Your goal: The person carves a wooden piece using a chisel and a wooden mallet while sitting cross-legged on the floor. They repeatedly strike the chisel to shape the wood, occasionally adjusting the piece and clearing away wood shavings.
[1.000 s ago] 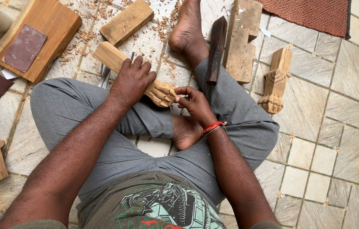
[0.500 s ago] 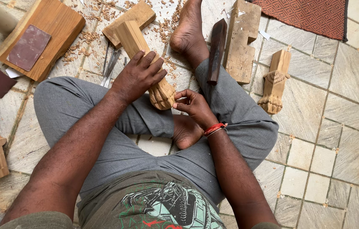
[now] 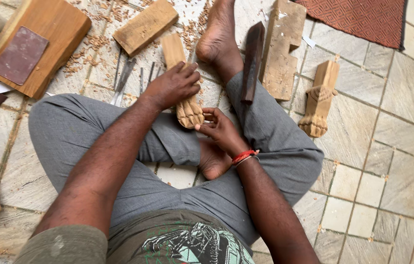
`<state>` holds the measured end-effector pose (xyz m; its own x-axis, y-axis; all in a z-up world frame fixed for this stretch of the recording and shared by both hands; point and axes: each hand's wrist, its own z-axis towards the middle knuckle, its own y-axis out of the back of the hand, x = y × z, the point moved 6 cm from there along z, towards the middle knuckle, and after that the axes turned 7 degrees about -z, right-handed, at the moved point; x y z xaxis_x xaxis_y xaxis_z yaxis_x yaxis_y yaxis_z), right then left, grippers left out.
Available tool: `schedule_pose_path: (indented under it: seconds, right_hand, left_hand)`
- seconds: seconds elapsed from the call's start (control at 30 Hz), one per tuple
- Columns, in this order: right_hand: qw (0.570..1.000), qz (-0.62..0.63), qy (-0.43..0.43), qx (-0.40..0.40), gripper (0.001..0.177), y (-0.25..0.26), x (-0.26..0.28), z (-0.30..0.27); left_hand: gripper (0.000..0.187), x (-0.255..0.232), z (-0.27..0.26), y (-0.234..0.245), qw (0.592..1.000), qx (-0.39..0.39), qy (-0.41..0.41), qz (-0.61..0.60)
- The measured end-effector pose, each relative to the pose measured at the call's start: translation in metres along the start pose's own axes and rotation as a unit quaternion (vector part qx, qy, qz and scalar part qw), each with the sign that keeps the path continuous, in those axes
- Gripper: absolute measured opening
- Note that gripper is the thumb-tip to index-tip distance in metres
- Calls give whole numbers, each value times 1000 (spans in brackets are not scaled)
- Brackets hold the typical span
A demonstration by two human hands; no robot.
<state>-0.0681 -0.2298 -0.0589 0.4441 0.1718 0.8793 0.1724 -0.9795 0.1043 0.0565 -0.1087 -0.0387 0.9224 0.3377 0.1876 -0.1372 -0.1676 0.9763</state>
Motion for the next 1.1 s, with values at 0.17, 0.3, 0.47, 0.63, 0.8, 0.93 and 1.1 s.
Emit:
schedule_pose_path:
  seconds: [0.17,0.3,0.47,0.63,0.8,0.93,1.1]
  right_hand:
    - [985,-157,18,-67,53,-3,8,14]
    - [980,-184,21,-70,50,-5,11,23]
    - [988,-147,16,-41,58,-6,9,26]
    - [988,-149,-4,-32,58,-7,7,30]
    - [996,-87,-13,-30,61,-8,4,27]
    - [976,-209,-25,-60,57,-3,20,19]
    - [915,-357,131,-134,43,27,76,-22]
  left_hand:
    - [72,16,3,16,984,-153,83,-34]
    - [68,34,-35,23,851,-311,331,-265]
    - [37,10,-79,-4,683,-266,446,-514]
    - [39,14,-67,11,804,-199,357,-432]
    - [93,22,-9,20,988,-104,41,-103]
    - [59,18,15,11,987,40,-125,95]
    - [33,1,4,39,969,58,-133,201]
